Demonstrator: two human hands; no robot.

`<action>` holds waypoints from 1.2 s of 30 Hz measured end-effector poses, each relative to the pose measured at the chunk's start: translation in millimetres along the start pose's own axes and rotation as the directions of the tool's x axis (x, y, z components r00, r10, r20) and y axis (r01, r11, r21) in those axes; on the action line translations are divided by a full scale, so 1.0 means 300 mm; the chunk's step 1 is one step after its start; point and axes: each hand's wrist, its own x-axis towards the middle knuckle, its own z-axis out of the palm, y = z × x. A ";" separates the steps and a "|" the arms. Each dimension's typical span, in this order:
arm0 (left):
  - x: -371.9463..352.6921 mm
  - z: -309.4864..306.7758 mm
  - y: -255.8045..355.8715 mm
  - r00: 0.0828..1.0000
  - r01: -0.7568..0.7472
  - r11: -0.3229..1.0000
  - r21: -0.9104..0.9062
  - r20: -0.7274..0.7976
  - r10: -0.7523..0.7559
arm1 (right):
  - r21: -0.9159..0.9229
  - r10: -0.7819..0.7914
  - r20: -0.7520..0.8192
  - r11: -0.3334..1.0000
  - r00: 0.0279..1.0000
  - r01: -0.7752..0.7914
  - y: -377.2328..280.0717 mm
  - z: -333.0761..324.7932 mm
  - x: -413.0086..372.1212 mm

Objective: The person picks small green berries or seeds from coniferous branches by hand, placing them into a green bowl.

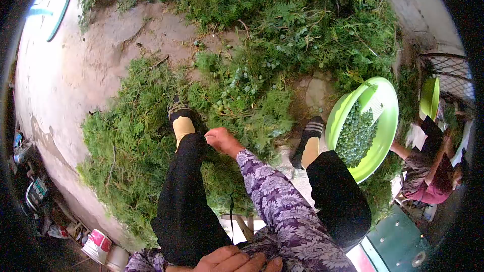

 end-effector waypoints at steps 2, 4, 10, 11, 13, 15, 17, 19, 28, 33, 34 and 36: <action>-0.009 0.014 -0.002 0.997 -0.002 1.000 0.018 -0.073 0.004 | -0.094 0.040 -0.049 0.995 0.998 -0.044 -0.039 -0.021 -0.006; -0.005 0.005 0.001 0.998 0.007 1.000 0.003 -0.060 -0.007 | -0.187 0.065 -0.095 0.979 0.993 -0.082 -0.122 -0.048 -0.018; 0.013 -0.036 -0.003 1.000 -0.009 1.000 -0.023 0.013 0.009 | -0.272 -0.067 0.010 0.960 0.998 0.067 -0.446 -0.173 -0.158; 0.014 -0.038 0.000 1.000 -0.013 0.999 -0.029 0.011 0.014 | -0.223 -0.058 -0.045 0.974 0.997 0.047 -0.457 -0.191 -0.197; 0.016 -0.043 0.007 0.998 0.000 0.999 -0.045 0.056 0.002 | -0.181 -0.049 -0.109 0.983 0.993 0.029 -0.439 -0.218 -0.281; 0.018 -0.042 0.001 0.999 -0.025 0.999 -0.038 0.043 0.026 | -0.299 0.002 -0.204 0.952 0.979 -0.064 -0.374 -0.245 -0.350; 0.004 -0.020 0.010 0.999 -0.009 0.998 -0.059 0.040 0.012 | 0.004 0.104 -0.310 0.994 0.945 -0.108 -0.494 -0.294 -0.442; 0.000 -0.001 0.011 0.998 -0.009 0.995 -0.099 -0.056 0.003 | 0.390 0.216 -0.504 0.921 0.836 -0.003 -0.506 -0.380 -0.507; 0.010 -0.028 0.009 0.999 -0.019 0.997 -0.076 -0.036 0.017 | 0.331 0.231 -0.678 0.943 0.698 0.010 -0.567 -0.449 -0.477; 0.000 0.018 0.001 0.960 0.104 0.990 -0.095 -0.251 -0.125 | -0.368 -0.328 0.071 0.869 0.942 0.330 -0.794 -0.410 -0.508; -0.004 0.028 -0.010 0.958 0.099 0.990 -0.104 -0.258 -0.123 | -0.337 -0.312 0.186 0.871 0.932 0.358 -0.821 -0.403 -0.511; -0.029 0.026 -0.034 0.975 0.086 0.991 -0.103 -0.195 -0.105 | -0.260 -0.216 0.505 0.885 0.836 0.386 -0.871 -0.413 -0.514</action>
